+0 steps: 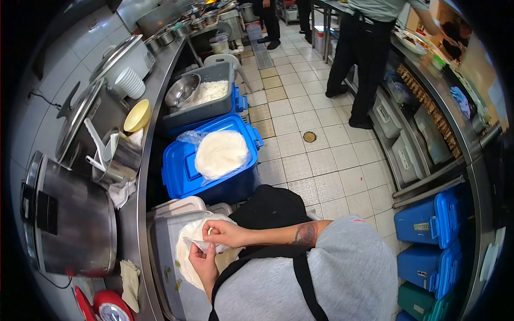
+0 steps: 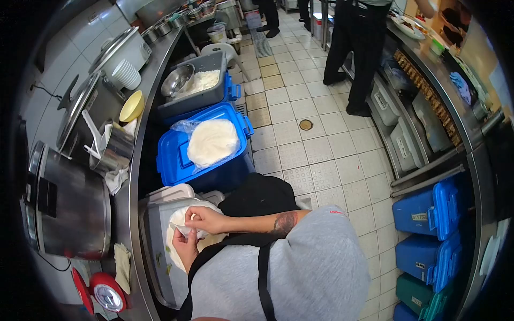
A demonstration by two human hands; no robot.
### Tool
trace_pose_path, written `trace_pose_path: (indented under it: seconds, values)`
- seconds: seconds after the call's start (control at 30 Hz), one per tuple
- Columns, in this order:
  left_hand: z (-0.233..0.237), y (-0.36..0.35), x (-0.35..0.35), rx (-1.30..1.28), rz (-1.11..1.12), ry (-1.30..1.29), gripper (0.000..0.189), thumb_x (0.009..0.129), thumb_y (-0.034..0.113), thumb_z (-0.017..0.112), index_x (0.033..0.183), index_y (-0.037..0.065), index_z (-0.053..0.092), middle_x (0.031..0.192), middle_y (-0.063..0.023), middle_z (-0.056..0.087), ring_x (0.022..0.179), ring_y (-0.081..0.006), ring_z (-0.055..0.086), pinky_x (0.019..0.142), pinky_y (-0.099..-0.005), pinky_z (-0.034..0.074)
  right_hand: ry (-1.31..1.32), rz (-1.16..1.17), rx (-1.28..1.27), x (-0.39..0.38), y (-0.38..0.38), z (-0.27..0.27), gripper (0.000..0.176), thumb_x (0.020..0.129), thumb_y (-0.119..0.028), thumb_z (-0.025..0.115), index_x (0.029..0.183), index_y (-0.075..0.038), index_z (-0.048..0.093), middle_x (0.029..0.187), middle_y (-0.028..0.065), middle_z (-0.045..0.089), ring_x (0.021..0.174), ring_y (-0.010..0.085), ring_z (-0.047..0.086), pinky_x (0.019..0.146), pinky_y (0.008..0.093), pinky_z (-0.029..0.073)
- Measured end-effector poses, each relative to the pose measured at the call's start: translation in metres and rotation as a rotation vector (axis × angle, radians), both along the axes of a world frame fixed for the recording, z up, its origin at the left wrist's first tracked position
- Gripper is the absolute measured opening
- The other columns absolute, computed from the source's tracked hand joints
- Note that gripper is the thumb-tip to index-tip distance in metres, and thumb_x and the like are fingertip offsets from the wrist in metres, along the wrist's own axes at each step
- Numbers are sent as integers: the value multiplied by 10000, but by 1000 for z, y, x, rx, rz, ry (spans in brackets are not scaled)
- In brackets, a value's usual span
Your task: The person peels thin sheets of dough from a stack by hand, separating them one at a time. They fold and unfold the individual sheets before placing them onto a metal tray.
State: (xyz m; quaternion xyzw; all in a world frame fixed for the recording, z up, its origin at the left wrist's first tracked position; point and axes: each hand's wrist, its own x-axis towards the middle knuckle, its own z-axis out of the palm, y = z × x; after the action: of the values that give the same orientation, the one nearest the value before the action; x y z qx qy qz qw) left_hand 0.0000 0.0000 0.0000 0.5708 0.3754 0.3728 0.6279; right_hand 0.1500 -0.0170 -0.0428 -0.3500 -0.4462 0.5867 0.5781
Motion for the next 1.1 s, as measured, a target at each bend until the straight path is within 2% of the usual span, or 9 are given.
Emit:
trace_pose_path:
  seconds: [0.07, 0.17, 0.2, 0.3, 0.47, 0.73, 0.87, 0.97, 1.1]
  values:
    - [15, 9, 2, 12, -17, -1, 209, 842, -10, 633, 1027, 5, 538, 905, -73, 638, 723, -121, 623, 583, -245, 539, 128, 33, 56, -1, 7, 12, 239, 896, -180, 653, 1042, -43, 523, 735, 7, 575, 706, 28, 537, 579, 196, 406]
    - [12, -7, 5, -132, -45, -74, 170, 833, -8, 646, 943, 28, 521, 837, -61, 629, 661, -111, 608, 506, -236, 511, -165, 158, 7, 28, -25, 32, 323, 852, -168, 704, 1072, -32, 512, 687, -7, 550, 653, 34, 496, 554, 195, 376]
    - [13, -3, 4, -133, -56, -122, 176, 818, -19, 647, 889, 44, 499, 804, -61, 625, 618, -105, 593, 474, -231, 487, -60, 121, 62, 24, -26, 34, 321, 821, -193, 735, 1030, -36, 548, 658, -16, 534, 605, 53, 461, 536, 220, 364]
    - [19, -5, 2, -81, -16, -6, 194, 794, -61, 608, 812, 57, 455, 746, -53, 594, 581, -100, 569, 467, -232, 475, -520, -27, 149, 30, -25, 39, 254, 812, -207, 735, 938, -36, 595, 660, -3, 549, 624, 55, 496, 547, 239, 381]
    - [5, -9, -6, -6, 8, 113, 229, 720, -127, 503, 741, 68, 386, 682, -45, 529, 538, -107, 533, 465, -243, 471, -616, -408, 272, 34, -13, 36, 179, 770, -136, 700, 829, -6, 593, 782, 180, 638, 750, 336, 642, 665, 390, 485]
    - [9, -14, -6, -175, 102, 136, 150, 781, -69, 516, 868, 34, 451, 778, -58, 568, 653, -103, 548, 551, -238, 468, -574, -233, 203, 33, -9, 35, 217, 795, -142, 681, 879, -13, 526, 800, 169, 621, 795, 344, 627, 686, 400, 475]
    - [-1, -14, -2, -8, 119, 56, 93, 861, -7, 547, 907, 38, 479, 812, -20, 553, 704, -66, 499, 633, -198, 413, -485, -89, 328, 16, -9, 24, 275, 856, -199, 641, 1022, -43, 488, 752, 129, 584, 685, 280, 592, 637, 383, 453]
    - [0, -14, 0, 36, 104, 53, 101, 872, -8, 561, 901, 41, 477, 794, 7, 522, 700, -50, 466, 640, -181, 378, -498, 46, 170, 18, -17, 46, 339, 852, -234, 647, 1072, -53, 463, 724, 122, 574, 669, 268, 583, 613, 372, 437]
    - [-1, -16, 0, 120, 95, 153, 130, 852, -13, 560, 892, 57, 459, 749, 24, 478, 650, -34, 422, 588, -184, 362, -590, -55, 348, 27, -8, 36, 269, 809, -234, 695, 976, -39, 615, 688, 106, 599, 639, 235, 570, 589, 354, 429]
